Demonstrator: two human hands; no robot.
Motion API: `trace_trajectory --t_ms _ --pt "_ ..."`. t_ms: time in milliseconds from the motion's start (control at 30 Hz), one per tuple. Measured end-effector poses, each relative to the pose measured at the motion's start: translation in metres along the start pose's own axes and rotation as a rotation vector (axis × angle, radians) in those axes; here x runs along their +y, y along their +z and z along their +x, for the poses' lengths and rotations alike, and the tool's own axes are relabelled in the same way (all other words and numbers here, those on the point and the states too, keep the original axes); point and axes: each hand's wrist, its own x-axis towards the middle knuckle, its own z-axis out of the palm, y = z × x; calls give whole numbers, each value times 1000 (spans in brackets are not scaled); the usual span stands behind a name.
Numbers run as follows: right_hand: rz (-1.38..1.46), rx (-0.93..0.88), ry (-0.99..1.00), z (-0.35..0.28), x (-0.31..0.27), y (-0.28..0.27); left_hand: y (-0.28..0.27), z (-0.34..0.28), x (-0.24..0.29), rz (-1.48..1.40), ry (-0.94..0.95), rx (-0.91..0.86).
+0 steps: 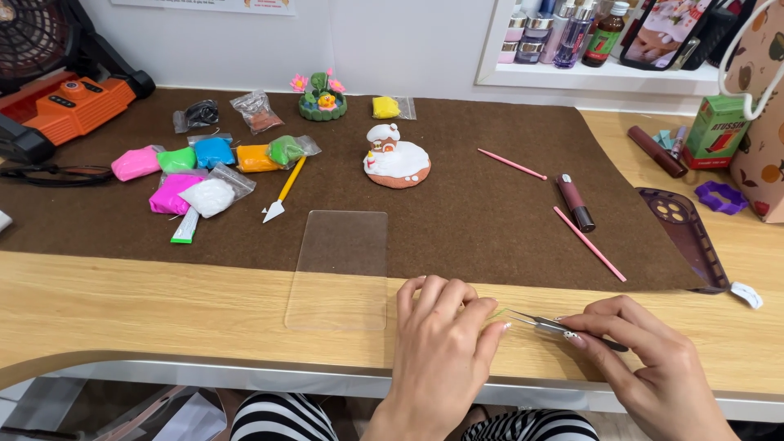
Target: The person uses tweezers to place and adjust small colored clay pieces onto a larger clay figure resembling a dessert. They carefully position a yellow piece and then a green piece on the white surface of the figure.
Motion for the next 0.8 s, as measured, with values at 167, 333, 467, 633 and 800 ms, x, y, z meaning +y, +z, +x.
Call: trace_trajectory --t_ms 167,333,467,633,800 --pt "29 -38 15 0 3 3 4 -1 -6 56 69 90" --pt "9 -37 34 1 8 5 4 -1 -14 79 68 55" --pt "-1 -50 63 1 10 7 -4 4 -10 -10 -11 -73" --pt "22 -65 72 2 9 6 11 -1 -17 61 4 -115" --pt "4 -46 44 5 11 -1 9 0 -18 116 11 -133"
